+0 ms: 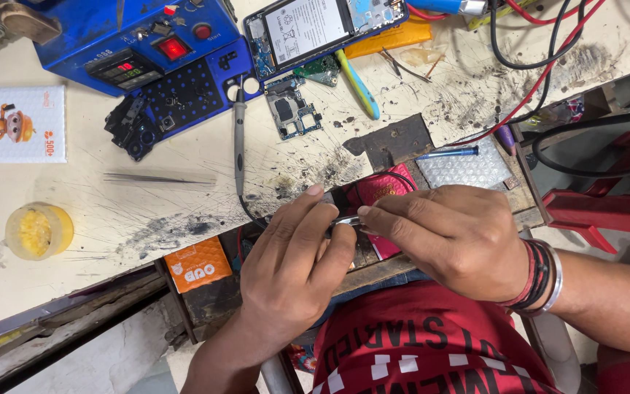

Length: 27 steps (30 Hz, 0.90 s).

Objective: The person holds a smartphone, pries open its back cover, removes the battery, and places the phone on a testing machine on the workbench, pressing it in place while the machine's display shows readings.

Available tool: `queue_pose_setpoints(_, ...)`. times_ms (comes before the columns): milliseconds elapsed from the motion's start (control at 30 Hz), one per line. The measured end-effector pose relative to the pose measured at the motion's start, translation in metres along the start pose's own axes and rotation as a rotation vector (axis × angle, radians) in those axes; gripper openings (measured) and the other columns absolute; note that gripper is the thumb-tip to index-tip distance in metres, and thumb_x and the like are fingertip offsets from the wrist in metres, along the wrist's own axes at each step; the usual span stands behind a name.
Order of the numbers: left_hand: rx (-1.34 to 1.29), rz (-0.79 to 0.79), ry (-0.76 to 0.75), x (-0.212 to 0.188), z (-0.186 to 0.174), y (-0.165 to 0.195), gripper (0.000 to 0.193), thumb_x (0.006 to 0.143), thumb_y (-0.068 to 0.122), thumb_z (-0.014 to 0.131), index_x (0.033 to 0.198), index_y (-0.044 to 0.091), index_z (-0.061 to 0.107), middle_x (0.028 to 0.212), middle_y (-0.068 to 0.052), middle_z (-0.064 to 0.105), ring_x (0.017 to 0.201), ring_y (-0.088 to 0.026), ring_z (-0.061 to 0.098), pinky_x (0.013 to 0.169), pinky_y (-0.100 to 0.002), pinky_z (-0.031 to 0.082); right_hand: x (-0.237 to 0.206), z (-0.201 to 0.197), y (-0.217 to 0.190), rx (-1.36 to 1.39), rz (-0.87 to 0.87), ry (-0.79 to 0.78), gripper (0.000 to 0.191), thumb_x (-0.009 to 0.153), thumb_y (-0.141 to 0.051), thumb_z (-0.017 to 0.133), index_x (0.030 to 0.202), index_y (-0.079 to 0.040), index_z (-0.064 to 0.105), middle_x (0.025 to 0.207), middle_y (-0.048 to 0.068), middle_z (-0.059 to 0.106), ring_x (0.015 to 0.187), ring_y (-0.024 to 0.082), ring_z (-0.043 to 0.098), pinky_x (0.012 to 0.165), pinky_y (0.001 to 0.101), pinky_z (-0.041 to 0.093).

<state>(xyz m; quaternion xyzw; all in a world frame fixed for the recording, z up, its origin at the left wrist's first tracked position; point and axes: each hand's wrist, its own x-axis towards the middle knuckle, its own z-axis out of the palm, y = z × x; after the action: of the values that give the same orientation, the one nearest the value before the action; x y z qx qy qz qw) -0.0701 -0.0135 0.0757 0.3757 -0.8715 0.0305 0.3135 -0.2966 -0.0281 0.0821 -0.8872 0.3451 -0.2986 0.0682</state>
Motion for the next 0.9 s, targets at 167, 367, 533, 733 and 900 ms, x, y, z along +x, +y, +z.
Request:
queue_pose_setpoints(167,-0.005,-0.012,-0.007,0.001,0.001,0.000,0.004,0.102,0.002,0.063,0.100,0.004,0.066,0.110,-0.012,0.064,0.116,-0.032,0.071,0.096,-0.043,0.064,-0.006,0.009,-0.001,-0.032,-0.025,0.082,0.033,0.080,-0.011,0.075,0.113,-0.005,0.076,0.101,0.006,0.076,0.080,0.018,0.074,0.064,0.0322,0.058)
queue_pose_setpoints(367,-0.047,-0.058,-0.016,0.002,0.000,-0.001,0.006,0.100,0.005,0.062,0.103,0.004,0.067,0.111,-0.012,0.064,0.116,-0.032,0.071,0.098,-0.042,0.062,-0.013,0.026,-0.010,-0.048,0.052,0.166,0.025,0.087,-0.013,0.081,0.109,-0.003,0.074,0.099,0.007,0.075,0.073,0.017,0.072,0.056,0.0308,0.054)
queue_pose_setpoints(533,-0.088,-0.083,-0.009,0.002,0.001,-0.003,0.008,0.101,0.010,0.064,0.104,0.003,0.066,0.111,-0.012,0.063,0.116,-0.032,0.071,0.097,-0.042,0.062,-0.015,0.037,-0.013,-0.103,0.040,0.198,0.026,0.087,-0.014,0.082,0.108,-0.002,0.074,0.097,0.009,0.075,0.069,0.017,0.070,0.052,0.0310,0.052)
queue_pose_setpoints(733,-0.092,-0.084,-0.010,0.001,0.002,-0.004,0.009,0.100,0.010,0.065,0.105,0.003,0.066,0.111,-0.012,0.063,0.115,-0.032,0.071,0.096,-0.041,0.063,-0.017,0.041,-0.014,-0.124,0.022,0.215,0.027,0.088,-0.012,0.082,0.111,0.000,0.073,0.099,0.011,0.074,0.072,0.019,0.071,0.053,0.0310,0.052)
queue_pose_setpoints(900,-0.117,-0.083,-0.005,0.001,0.003,-0.004,0.011,0.099,0.013,0.066,0.104,0.002,0.066,0.110,-0.013,0.063,0.114,-0.032,0.071,0.097,-0.041,0.063,-0.017,0.043,-0.015,-0.122,0.039,0.229,0.027,0.088,-0.010,0.083,0.110,0.000,0.074,0.098,0.011,0.074,0.070,0.018,0.071,0.052,0.0308,0.051)
